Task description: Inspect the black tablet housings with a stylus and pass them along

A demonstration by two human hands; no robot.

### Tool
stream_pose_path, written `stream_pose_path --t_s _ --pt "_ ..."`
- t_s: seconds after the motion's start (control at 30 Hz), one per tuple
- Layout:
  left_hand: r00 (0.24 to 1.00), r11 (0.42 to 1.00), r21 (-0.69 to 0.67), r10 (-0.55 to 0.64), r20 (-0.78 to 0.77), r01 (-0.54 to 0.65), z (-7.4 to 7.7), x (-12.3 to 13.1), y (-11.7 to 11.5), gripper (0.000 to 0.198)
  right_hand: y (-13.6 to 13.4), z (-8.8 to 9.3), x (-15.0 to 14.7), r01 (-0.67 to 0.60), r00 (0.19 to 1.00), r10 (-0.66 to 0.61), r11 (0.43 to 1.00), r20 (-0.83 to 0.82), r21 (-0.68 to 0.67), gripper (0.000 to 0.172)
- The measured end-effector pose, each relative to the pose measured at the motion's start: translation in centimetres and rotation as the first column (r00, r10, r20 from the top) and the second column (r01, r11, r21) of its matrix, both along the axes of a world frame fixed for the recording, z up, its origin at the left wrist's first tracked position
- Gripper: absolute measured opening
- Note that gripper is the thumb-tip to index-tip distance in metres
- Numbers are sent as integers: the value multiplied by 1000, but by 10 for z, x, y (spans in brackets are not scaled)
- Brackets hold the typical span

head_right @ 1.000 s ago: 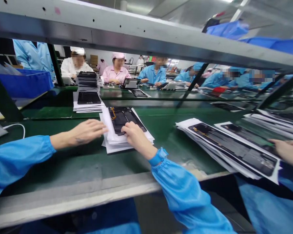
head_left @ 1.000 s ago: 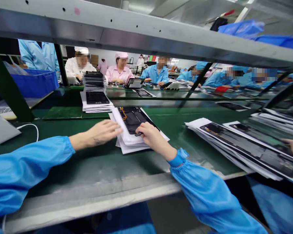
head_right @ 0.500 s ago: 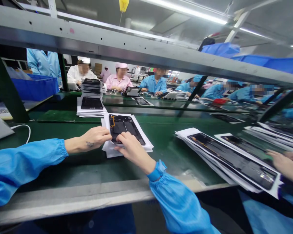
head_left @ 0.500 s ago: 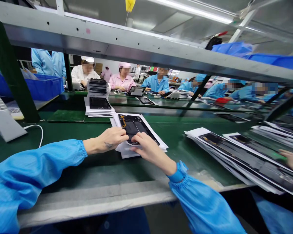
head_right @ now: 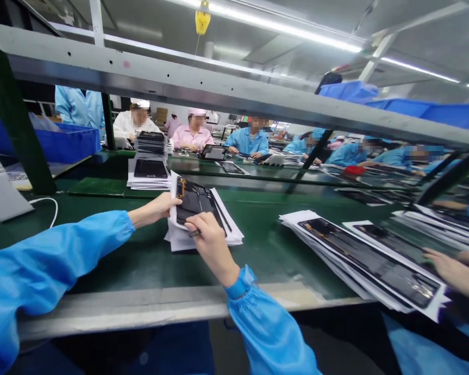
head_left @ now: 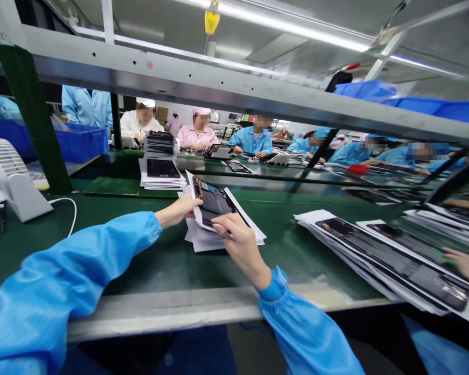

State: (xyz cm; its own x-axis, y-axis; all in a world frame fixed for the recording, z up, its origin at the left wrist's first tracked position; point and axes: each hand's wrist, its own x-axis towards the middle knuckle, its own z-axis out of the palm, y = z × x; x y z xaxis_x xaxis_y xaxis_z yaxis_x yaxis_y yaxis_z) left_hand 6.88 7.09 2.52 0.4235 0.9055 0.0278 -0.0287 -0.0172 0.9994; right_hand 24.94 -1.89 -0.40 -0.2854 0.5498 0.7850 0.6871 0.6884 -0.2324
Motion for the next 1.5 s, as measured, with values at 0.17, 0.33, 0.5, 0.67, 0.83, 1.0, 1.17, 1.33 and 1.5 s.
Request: stream_pose_path --t_s 0.17,0.33,0.5,0.67,0.83,1.0,1.17,1.33,1.5 --pt "991 991 7 131 -19 -130 -3 -90 -84 45 -84 -14 11 8 970 -25 998 -241 -70 59" --pt "957 949 -160 247 -152 -271 -34 -145 -144 55 -123 -35 -27 -349 830 196 913 -522 -212 39" --pt "881 985 63 173 -440 -162 -58 -163 -136 57 -119 -41 -91 -449 873 343 843 -346 -297 23" --pt "519 832 538 402 -754 137 -50 -186 -151 37 -116 -54 -118 -400 914 351 867 -205 -296 34" --pt "688 747 582 238 -686 322 -56 -181 -172 23 -111 -64 -125 -347 935 354 908 -16 -235 36" --pt "710 777 533 164 -685 335 -56 -178 -171 16 -110 -76 -128 -264 957 279 952 82 -153 47" --pt "613 759 524 215 -761 385 -50 -171 -169 15 -114 -78 -126 -260 960 274 952 65 -164 57" --pt "729 815 491 130 -672 307 -45 -168 -174 15 -117 -68 -120 -306 952 295 936 -85 -177 38" --pt "853 954 269 25 -521 136 -37 -162 -176 10 -104 -59 -131 -295 955 295 923 -39 -249 36"
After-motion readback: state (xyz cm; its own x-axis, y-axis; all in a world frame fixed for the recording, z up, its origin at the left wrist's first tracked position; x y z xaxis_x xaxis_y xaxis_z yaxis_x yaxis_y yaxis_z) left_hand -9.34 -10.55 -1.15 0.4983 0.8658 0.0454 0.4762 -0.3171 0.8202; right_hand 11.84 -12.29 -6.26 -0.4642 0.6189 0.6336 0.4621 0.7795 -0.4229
